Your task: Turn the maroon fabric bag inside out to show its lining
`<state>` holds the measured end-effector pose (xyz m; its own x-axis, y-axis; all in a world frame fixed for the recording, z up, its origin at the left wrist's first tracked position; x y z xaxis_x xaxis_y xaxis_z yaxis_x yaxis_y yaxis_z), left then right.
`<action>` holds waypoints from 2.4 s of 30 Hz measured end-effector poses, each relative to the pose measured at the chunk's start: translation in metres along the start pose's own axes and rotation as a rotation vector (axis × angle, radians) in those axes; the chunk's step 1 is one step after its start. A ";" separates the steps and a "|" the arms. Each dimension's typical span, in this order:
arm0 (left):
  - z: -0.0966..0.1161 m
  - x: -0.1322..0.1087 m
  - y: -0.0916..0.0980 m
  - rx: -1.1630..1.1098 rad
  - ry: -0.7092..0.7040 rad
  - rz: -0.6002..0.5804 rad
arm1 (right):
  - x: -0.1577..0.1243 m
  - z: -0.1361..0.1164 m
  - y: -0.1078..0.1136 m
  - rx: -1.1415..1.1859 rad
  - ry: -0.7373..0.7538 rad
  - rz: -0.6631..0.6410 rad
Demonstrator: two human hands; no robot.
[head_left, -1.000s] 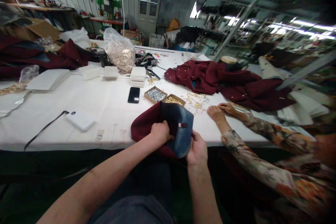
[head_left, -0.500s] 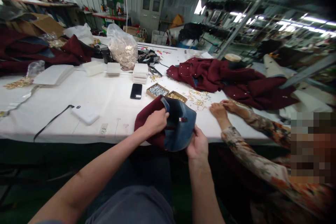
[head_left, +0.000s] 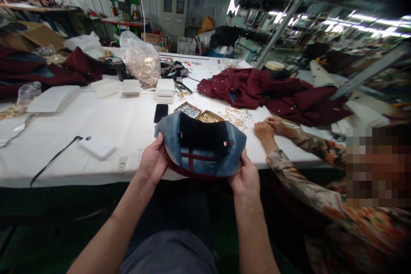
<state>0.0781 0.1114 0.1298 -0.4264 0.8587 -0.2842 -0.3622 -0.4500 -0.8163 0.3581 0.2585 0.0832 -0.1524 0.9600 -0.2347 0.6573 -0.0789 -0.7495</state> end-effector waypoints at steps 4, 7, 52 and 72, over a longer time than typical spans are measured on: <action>-0.018 -0.012 0.007 -0.112 0.086 0.057 | -0.005 -0.002 -0.008 0.002 -0.059 0.059; -0.030 -0.019 0.007 -0.119 0.116 0.082 | -0.001 -0.003 -0.018 -0.018 -0.086 -0.024; -0.046 0.012 0.071 1.513 -0.039 0.029 | -0.042 -0.007 -0.142 -2.259 0.346 -0.343; -0.068 -0.022 -0.023 2.119 -0.795 -0.439 | 0.003 0.029 -0.108 -2.131 0.264 -0.458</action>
<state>0.1521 0.1190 0.1205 -0.0426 0.9468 0.3190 -0.3200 -0.3154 0.8934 0.2657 0.2624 0.1453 -0.5360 0.8398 -0.0862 0.2429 0.2512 0.9370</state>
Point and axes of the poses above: each hand's wrist, its own x-axis towards the middle knuckle, its own y-axis out of the back of the hand, z = x × y, the point moved 9 cm from there along x, towards the middle knuckle, and after that the axes turned 4 degrees about -z, right-handed, at the moved point
